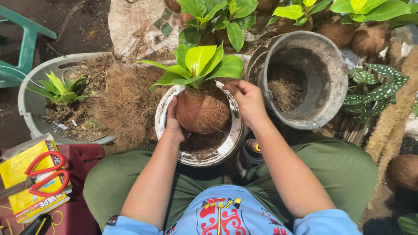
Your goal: The person wraps a small potted plant in coco fiber by hand, repeatedly adjusting and pressing the fiber around the coconut shell base. The person rotates the plant to cover all sides and tucks loose strands into the base.
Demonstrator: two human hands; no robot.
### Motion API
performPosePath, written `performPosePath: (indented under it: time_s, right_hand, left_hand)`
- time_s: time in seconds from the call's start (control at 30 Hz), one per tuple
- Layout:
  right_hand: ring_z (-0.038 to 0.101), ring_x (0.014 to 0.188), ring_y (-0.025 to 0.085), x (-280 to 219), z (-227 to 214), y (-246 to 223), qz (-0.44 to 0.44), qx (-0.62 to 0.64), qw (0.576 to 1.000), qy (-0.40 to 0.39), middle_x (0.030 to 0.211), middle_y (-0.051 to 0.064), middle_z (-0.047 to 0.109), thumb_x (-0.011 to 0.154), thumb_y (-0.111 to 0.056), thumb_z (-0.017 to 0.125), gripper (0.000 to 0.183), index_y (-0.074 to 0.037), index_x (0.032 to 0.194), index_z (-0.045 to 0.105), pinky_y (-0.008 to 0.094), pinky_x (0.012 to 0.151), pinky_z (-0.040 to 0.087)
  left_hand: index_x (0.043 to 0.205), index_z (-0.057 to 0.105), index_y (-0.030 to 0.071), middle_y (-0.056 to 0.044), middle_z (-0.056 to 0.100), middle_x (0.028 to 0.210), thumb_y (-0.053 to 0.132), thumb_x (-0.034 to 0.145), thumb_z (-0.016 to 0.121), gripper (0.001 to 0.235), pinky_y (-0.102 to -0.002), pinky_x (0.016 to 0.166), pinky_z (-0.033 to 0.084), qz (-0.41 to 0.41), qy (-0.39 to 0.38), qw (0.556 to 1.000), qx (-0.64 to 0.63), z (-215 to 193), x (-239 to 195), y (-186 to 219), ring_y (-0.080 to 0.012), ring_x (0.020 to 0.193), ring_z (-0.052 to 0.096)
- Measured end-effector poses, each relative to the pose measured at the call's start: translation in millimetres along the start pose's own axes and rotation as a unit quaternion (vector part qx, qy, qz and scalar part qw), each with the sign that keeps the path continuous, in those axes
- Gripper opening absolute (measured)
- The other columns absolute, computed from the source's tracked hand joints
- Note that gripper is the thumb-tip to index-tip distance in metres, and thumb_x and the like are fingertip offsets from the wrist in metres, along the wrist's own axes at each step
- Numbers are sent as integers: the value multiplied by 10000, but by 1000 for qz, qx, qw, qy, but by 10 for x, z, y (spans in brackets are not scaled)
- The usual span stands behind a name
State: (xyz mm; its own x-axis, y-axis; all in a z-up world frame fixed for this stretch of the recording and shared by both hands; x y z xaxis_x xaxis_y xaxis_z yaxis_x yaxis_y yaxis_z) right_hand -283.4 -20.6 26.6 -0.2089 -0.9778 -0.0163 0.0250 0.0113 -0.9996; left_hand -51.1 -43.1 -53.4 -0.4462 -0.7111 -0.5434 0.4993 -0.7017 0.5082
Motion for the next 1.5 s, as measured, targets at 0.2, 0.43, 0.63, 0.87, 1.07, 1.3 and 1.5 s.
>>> performPosePath:
  time_s: [0.2, 0.43, 0.63, 0.87, 1.07, 1.3, 1.5]
  right_hand:
    - [630, 806, 114, 35, 157, 403, 16, 12, 996, 81, 908, 35, 715, 955, -95, 715, 142, -14, 1063, 758, 249, 772, 522]
    - [670, 822, 102, -132, 293, 500, -3, 205, 969, 137, 923, -3, 691, 1002, -71, 637, 52, -41, 1000, 680, 299, 768, 599]
    - [662, 881, 89, -161, 280, 570, -33, 175, 973, 149, 975, 4, 696, 1018, -71, 645, 52, -30, 1028, 674, 276, 798, 579]
    - [592, 842, 58, -139, 428, 382, -90, 24, 988, 121, 960, -13, 706, 1020, -99, 672, 116, -14, 1093, 701, 217, 798, 485]
    - [580, 833, 31, -203, 577, 75, -59, 46, 994, 85, 930, -44, 698, 1009, -146, 684, 171, -25, 1128, 705, 212, 761, 478]
    - [531, 763, 10, -430, 578, -160, -140, -33, 989, 43, 876, -53, 648, 1008, -86, 679, 73, -15, 1011, 693, 187, 687, 424]
    - [474, 733, -1, -473, 470, -352, -172, 21, 985, 12, 878, -56, 611, 1024, -63, 687, 47, -20, 1012, 702, 185, 668, 374]
  left_hand:
    - [1505, 486, 177, -108, 543, 1525, 767, 696, 636, 1012, -562, 1172, 356, -5, 37, 999, 14, -57, 62, -30, -339, 1416, 486]
    - [1510, 459, 137, -158, 543, 1509, 716, 785, 602, 939, -528, 1150, 394, 42, 60, 993, 91, -181, 153, 29, -337, 1400, 516]
    - [1367, 610, 46, -142, 639, 1350, 540, 1006, 561, 614, -396, 1121, 443, 204, 121, 921, 308, -246, 185, 238, -294, 1288, 610]
    - [1191, 612, 31, -149, 546, 1325, 234, 971, 706, 313, -448, 1100, 465, 507, 177, 737, 411, 278, -530, 338, -316, 1291, 567]
    - [1038, 598, 56, -181, 468, 1277, 181, 744, 901, 441, -466, 1112, 416, 561, 144, 650, 492, 615, -931, 241, -361, 1255, 502]
    - [1065, 734, 99, -156, 459, 1351, 203, 736, 938, 401, -462, 1174, 402, 559, 119, 679, 461, 644, -924, 251, -365, 1334, 507]
    - [1040, 778, 123, -168, 492, 1406, 140, 752, 909, 316, -455, 1188, 369, 556, 117, 663, 488, 689, -948, 235, -377, 1376, 477]
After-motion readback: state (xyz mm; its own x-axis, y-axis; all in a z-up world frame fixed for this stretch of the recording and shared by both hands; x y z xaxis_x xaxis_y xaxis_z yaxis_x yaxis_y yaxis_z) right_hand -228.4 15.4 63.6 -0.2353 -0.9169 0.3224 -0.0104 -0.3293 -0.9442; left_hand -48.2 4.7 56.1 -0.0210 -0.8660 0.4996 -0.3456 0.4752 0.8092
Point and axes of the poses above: each hand's wrist, its own x-axis towards the middle knuckle, its own z-axis out of the palm, y = z × x, the point moved 4 cm from there along x, towards the middle knuckle
